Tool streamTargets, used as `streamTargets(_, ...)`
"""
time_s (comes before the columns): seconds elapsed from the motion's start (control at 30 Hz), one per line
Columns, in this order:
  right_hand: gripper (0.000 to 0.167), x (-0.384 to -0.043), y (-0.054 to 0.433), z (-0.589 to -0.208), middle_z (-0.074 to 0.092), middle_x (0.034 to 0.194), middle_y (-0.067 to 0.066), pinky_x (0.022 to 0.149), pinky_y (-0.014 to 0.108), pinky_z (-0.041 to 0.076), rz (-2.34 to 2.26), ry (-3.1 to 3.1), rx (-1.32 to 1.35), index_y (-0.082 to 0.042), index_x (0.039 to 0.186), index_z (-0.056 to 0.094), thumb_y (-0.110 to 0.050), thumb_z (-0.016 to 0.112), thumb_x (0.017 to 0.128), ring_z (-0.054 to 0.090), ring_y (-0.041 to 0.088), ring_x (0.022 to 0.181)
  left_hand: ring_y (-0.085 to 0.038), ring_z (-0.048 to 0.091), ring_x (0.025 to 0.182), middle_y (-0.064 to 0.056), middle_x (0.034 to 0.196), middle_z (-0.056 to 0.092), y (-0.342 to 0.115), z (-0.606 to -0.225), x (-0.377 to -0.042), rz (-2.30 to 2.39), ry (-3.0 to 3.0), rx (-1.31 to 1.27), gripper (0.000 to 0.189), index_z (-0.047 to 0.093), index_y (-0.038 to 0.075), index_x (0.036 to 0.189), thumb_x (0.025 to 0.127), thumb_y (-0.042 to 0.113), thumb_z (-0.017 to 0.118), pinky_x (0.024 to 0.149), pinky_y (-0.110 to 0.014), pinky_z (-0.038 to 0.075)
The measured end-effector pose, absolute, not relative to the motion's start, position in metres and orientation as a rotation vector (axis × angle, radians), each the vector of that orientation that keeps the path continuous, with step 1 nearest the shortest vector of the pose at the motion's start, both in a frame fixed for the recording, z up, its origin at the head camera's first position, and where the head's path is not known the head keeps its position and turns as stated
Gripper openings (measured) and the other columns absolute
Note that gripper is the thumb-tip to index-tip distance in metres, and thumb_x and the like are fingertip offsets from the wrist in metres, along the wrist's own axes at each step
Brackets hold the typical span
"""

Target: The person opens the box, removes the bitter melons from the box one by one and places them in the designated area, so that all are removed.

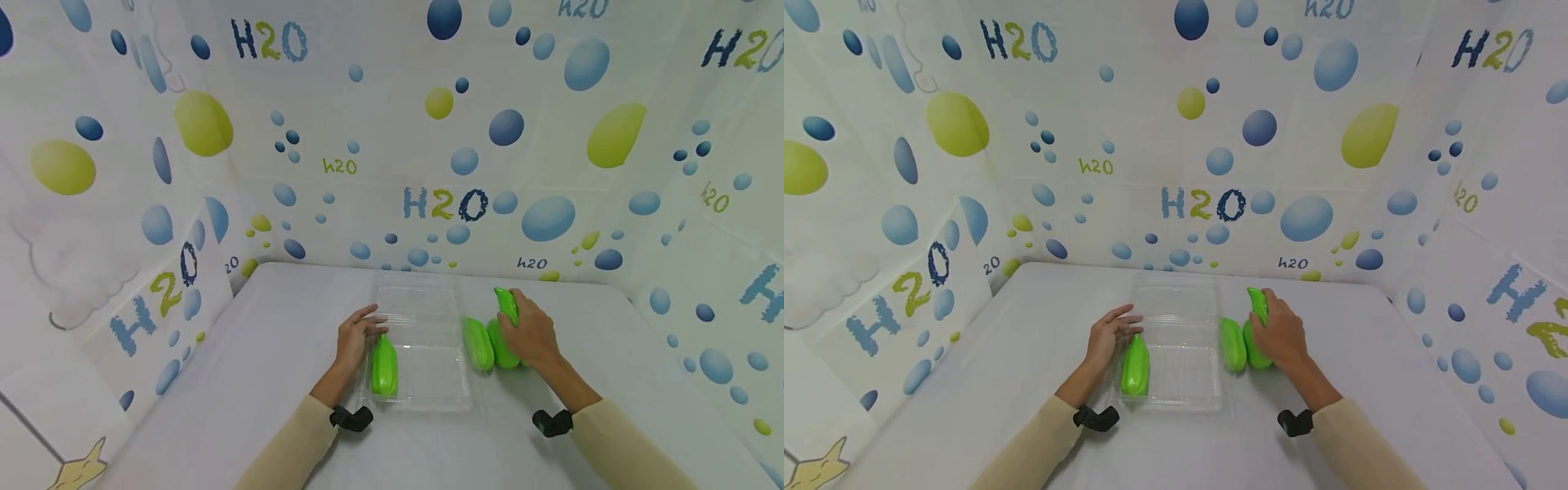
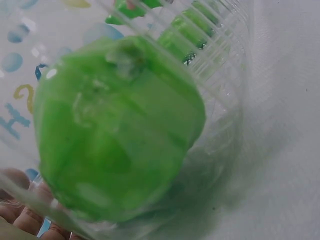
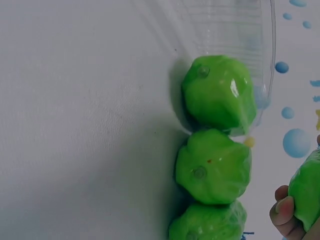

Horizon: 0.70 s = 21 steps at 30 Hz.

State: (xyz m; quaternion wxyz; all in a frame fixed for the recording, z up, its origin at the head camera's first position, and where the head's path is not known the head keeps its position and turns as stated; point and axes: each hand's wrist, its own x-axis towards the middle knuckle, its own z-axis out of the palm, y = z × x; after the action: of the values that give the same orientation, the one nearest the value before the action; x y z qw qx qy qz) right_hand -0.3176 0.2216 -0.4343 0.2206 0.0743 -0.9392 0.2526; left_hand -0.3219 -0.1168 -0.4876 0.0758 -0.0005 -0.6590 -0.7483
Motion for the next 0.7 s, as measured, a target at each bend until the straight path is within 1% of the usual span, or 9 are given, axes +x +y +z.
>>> streamTargets(0.17, 0.05, -0.319, 0.23, -0.435, 0.067, 0.107, 0.024, 0.067, 0.05, 0.048, 0.693, -2.606, 0.189, 0.001, 0.14, 0.052, -0.023, 0.06, 0.097, 0.061, 0.033, 0.084, -0.027, 0.075, 0.093, -0.027, 0.121, 0.069, -0.117, -0.487, -0.322, -2.244, -1.983, -0.004, 0.042, 0.057, -0.003, 0.139, 0.099, 0.001, 0.042, 0.08, -0.027, 0.056)
streamTargets(0.3, 0.05, -0.318, 0.234, -0.435, 0.067, 0.104, 0.024, 0.062, 0.045, 0.046, 0.693, -2.604, 0.174, 0.003, 0.139, 0.052, -0.022, 0.06, 0.096, 0.059, 0.032, 0.079, -0.025, 0.075, 0.091, -0.027, 0.12, 0.069, -0.117, -0.487, -0.322, -2.239, -1.983, -0.009, 0.042, 0.057, -0.003, 0.139, 0.099, 0.001, 0.042, 0.079, -0.027, 0.055)
streamTargets(0.47, 0.051, -0.319, 0.239, -0.437, 0.067, 0.101, 0.023, 0.06, 0.04, 0.043, 0.686, -2.596, 0.142, 0.003, 0.139, 0.052, -0.023, 0.061, 0.096, 0.058, 0.03, 0.077, -0.024, 0.075, 0.091, -0.024, 0.118, 0.071, -0.117, -0.487, -0.322, -2.243, -1.983, -0.008, 0.043, 0.057, -0.003, 0.139, 0.099, 0.001, 0.042, 0.079, -0.027, 0.055)
streamTargets(0.6, 0.051, -0.319, 0.245, -0.439, 0.067, 0.105, 0.024, 0.061, 0.042, 0.044, 0.682, -2.598, 0.106, 0.002, 0.14, 0.052, -0.023, 0.06, 0.096, 0.059, 0.032, 0.079, -0.026, 0.075, 0.092, -0.025, 0.119, 0.07, -0.117, -0.487, -0.322, -2.241, -1.987, -0.013, 0.042, 0.056, -0.004, 0.139, 0.1, 0.002, 0.042, 0.08, -0.027, 0.056)
streamTargets(0.7, 0.052, -0.319, 0.248, -0.439, 0.067, 0.111, 0.026, 0.064, 0.047, 0.046, 0.701, -2.584, 0.089, 0.002, 0.141, 0.051, -0.023, 0.06, 0.096, 0.062, 0.035, 0.084, -0.027, 0.075, 0.093, -0.026, 0.12, 0.069, -0.117, -0.487, -0.322, -2.244, -1.987, -0.012, 0.042, 0.056, -0.003, 0.139, 0.101, 0.002, 0.042, 0.082, -0.029, 0.056)
